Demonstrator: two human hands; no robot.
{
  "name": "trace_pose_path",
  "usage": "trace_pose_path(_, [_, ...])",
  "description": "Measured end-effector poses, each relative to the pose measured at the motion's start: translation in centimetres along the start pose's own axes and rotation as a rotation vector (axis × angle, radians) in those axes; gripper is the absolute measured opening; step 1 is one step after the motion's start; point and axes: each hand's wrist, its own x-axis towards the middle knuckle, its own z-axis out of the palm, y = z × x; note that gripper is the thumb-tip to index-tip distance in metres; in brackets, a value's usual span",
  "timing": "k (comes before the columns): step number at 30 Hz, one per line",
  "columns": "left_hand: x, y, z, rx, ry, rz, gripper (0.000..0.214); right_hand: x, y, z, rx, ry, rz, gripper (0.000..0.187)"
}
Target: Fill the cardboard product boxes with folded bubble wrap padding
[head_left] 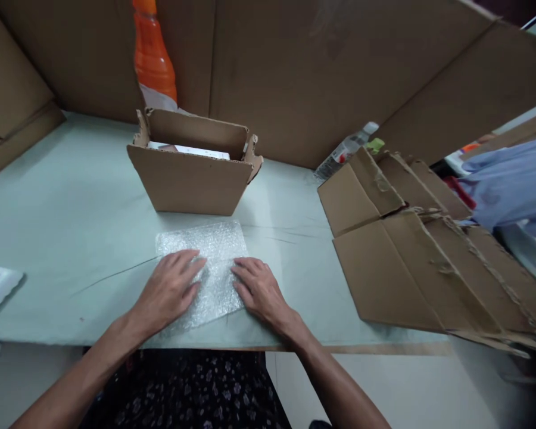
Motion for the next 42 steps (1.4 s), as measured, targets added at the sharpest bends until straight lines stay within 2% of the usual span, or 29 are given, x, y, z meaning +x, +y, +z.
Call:
trace_pose_path(3, [-1.3, -0.2, 0.3, 0.015, -0.131, 0.071, 0.039, -0.3, -0.2, -0.3, -0.054, -0.08, -0.012, 0.027])
trace_pose_path(5, [-2.3, -0.8, -0.3, -0.013, -0.147, 0.083, 0.041, -1.6, -0.6, -1.3, -0.032, -0.116, -0.035, 0.03])
trace_pose_path(9, [-4.0, -1.0, -2.2, -0.097, -0.159, 0.094, 0.044, -4.2, -1.5, -3.1, -0.06, -0.226, -0.125, 0.05])
trace_pose_path(11, [-4.6, -0.4, -2.6, -0.121, -0.192, 0.085, 0.046, -4.5, -1.5, -2.8, -0.135, -0.269, -0.157, 0.056])
trace_pose_path(14, [-5.3, 0.8, -2.3, -0.098, -0.206, 0.105, 0.056, -3.9, -0.9, -1.0, -0.191, -0.197, -0.199, 0.049])
trace_pose_path(16, [-5.8, 1.3, -2.0, -0.052, -0.176, 0.119, 0.063, -3.2, -0.6, -0.1, -0.135, -0.089, -0.209, 0.04])
trace_pose_path(19, [-6.5, 1.3, -1.8, -0.028, -0.062, 0.098, 0.054, -2.5, -0.8, -0.4, 0.082, 0.009, -0.107, 0.03])
trace_pose_path(22, [-6.9, 0.9, -2.5, -0.151, 0.093, -0.053, 0.034, -2.6, -1.5, -2.3, 0.348, -0.085, 0.062, 0.026])
trace_pose_path(24, [-6.6, 0.8, -3.2, -0.256, 0.127, -0.238, 0.024, -2.8, -1.7, -3.1, 0.443, -0.177, 0.109, 0.039])
trace_pose_path(26, [-5.9, 0.8, -3.8, -0.318, 0.089, -0.415, 0.027, -2.9, -1.7, -3.1, 0.449, -0.185, 0.123, 0.061])
trace_pose_path(27, [-5.5, 0.8, -4.0, -0.328, 0.065, -0.475, 0.03, -2.8, -1.6, -2.8, 0.43, -0.144, 0.14, 0.06])
trace_pose_path(29, [-4.5, 0.4, -4.0, -0.296, 0.035, -0.536, 0.034, -2.2, -1.2, -1.7, 0.369, -0.015, 0.194, 0.042])
trace_pose_path(31, [-3.5, -0.3, -3.7, -0.213, 0.047, -0.528, 0.037, -1.1, -0.7, -0.6, 0.285, 0.084, 0.228, 0.03])
trace_pose_path(34, [-2.2, -1.6, -2.7, -0.036, 0.057, -0.466, 0.041, 0.6, -0.1, 0.5, 0.105, 0.108, 0.219, 0.027])
trace_pose_path(36, [-1.6, -2.4, -2.2, 0.088, 0.034, -0.436, 0.046, 1.4, 0.3, 0.8, -0.012, 0.105, 0.215, 0.031])
trace_pose_path(40, [-1.1, -3.1, -1.9, 0.267, 0.015, -0.458, 0.063, 2.2, 1.1, 1.0, -0.128, 0.137, 0.217, 0.054])
trace_pose_path(42, [-1.0, -3.2, -1.9, 0.291, -0.038, -0.486, 0.065, 2.6, 1.4, 1.2, -0.13, 0.12, 0.214, 0.051])
